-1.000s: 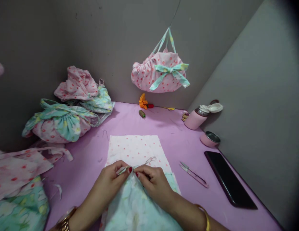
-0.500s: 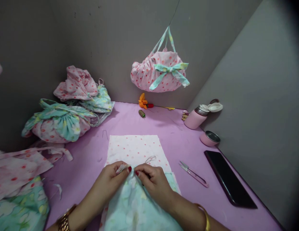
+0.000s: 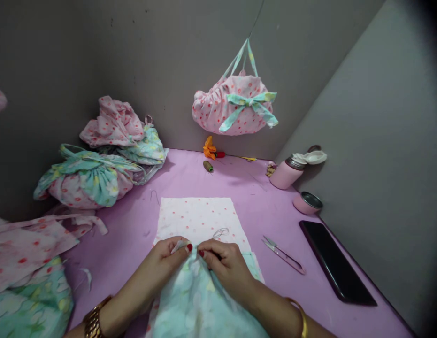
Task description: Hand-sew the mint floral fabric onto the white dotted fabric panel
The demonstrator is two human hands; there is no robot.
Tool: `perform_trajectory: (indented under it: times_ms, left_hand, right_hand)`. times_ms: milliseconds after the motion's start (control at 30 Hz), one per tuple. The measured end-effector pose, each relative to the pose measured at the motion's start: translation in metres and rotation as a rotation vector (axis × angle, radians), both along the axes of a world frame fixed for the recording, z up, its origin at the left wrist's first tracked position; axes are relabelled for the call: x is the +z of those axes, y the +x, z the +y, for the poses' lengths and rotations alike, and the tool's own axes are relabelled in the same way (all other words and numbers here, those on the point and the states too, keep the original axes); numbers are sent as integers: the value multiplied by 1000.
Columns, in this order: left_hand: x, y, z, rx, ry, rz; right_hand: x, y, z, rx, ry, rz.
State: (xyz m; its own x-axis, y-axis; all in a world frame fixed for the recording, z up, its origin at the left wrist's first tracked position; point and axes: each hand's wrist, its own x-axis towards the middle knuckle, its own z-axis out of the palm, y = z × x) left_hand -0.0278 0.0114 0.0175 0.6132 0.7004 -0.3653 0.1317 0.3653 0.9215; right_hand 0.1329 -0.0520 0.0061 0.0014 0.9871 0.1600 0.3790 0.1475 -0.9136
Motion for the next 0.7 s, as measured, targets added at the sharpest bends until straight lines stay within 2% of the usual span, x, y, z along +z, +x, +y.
perform_trajectory:
  times_ms: [167,333,500,700]
  left_hand:
    - [2,1,-3,-8,-41,-36]
    - [-3,2,-5,-25,-34,-42]
    - [-10,6,-4,-32,39,-23]
    - [-14,5,-7,-22,165,64]
  right_hand:
    - [0,0,0,-5,-9,-9]
    - [-4,0,-3,44,-3,-86]
    - [-5,-2,-7,135,27,-134]
    - [-1,-5,-4,110,11,-166]
